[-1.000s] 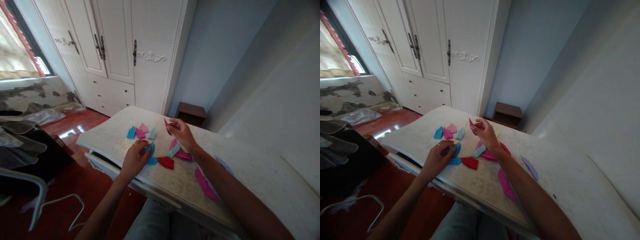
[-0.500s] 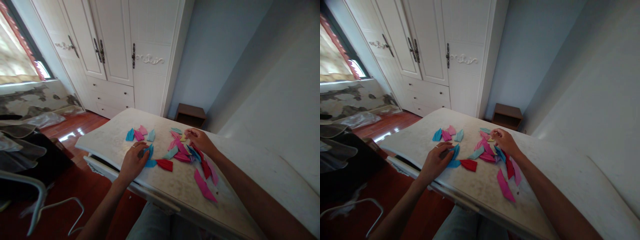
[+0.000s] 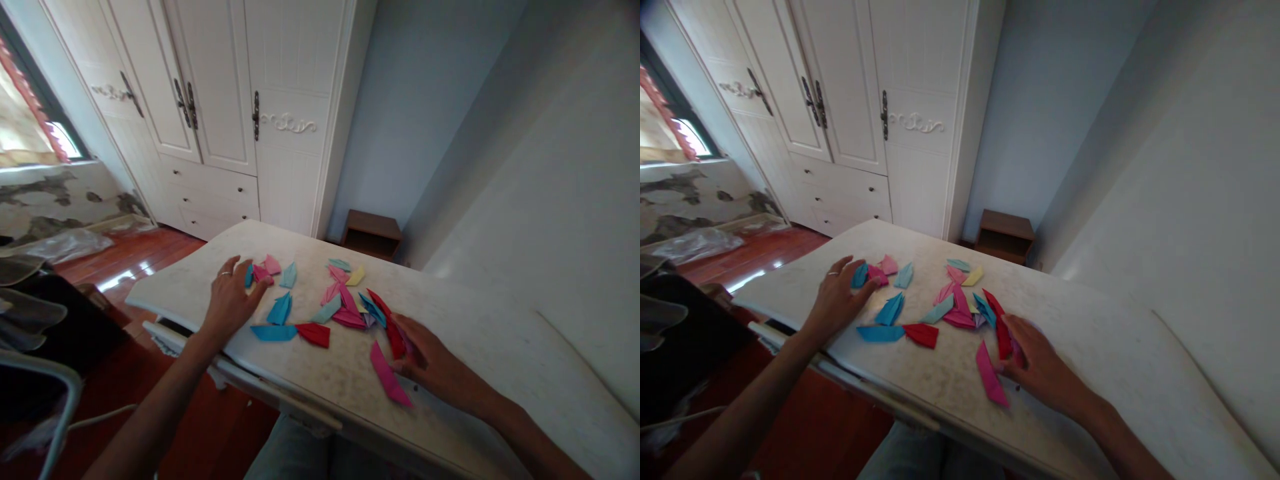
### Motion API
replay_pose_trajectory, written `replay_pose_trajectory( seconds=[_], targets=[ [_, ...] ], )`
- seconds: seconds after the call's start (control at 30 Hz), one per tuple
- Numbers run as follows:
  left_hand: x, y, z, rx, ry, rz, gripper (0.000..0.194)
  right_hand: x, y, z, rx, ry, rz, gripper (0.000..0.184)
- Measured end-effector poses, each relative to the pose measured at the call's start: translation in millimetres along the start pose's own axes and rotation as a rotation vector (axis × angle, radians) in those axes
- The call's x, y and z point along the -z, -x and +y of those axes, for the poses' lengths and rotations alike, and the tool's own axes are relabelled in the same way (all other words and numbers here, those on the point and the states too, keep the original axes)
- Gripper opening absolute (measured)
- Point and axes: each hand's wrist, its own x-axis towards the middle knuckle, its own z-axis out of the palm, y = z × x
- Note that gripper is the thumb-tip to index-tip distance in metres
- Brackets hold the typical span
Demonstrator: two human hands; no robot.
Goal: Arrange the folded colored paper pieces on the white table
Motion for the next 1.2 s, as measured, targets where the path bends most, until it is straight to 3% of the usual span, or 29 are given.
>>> replay_pose_trajectory(
  seconds=[0.1,0.2,0.33,0.47,0.6,0.8,0.97,1.07,1.2],
  targets=[
    [-15.2,-19.3,-10.2,0.041,-0.149,-0.194,0.067,-9.4,-16.5,-2.3,0.078,0.011,0.015,0.078],
    [-28.9,-22.0,-3.5,-0.033,-0.131,-0.372,0.066,-20.5,-41.7,-10.4,0.146,0.006,0.034,0.075],
    [-36.0,-11.8,19.5,-0.146,-0.023,-0.435,0.062,-33.8,-73.6,-33.6,0.286,-0.001,0.022,0.076],
    [-31.6,-4.4,32.0,-0.276,0.109,-0.500,0.058,-41.9,-96.2,-62.4,0.353,-0.016,-0.034,0.076],
    [-28.7,-2.5,29.5,-0.312,0.165,-0.484,0.062,-45.9,-108.4,-84.4,0.397,-0.048,-0.033,0.067],
    [-33.3,-1.6,26.9,-0.317,0.129,-0.444,0.085,-42.8,-121.9,-99.8,0.476,-0.149,0.092,0.055],
    [-32.1,-2.6,28.1,-0.313,0.149,-0.426,0.057,-40.3,-142.5,-97.6,0.519,-0.131,0.131,0.056],
    [-29.9,-3.6,28.5,-0.297,0.173,-0.399,0.041,-42.1,-152.6,-92.4,0.529,-0.004,0.055,0.059],
    [-27.3,-2.1,30.8,-0.282,0.181,-0.342,0.040,-47.6,-155.1,-89.1,0.436,0.017,-0.041,0.061]
  ],
)
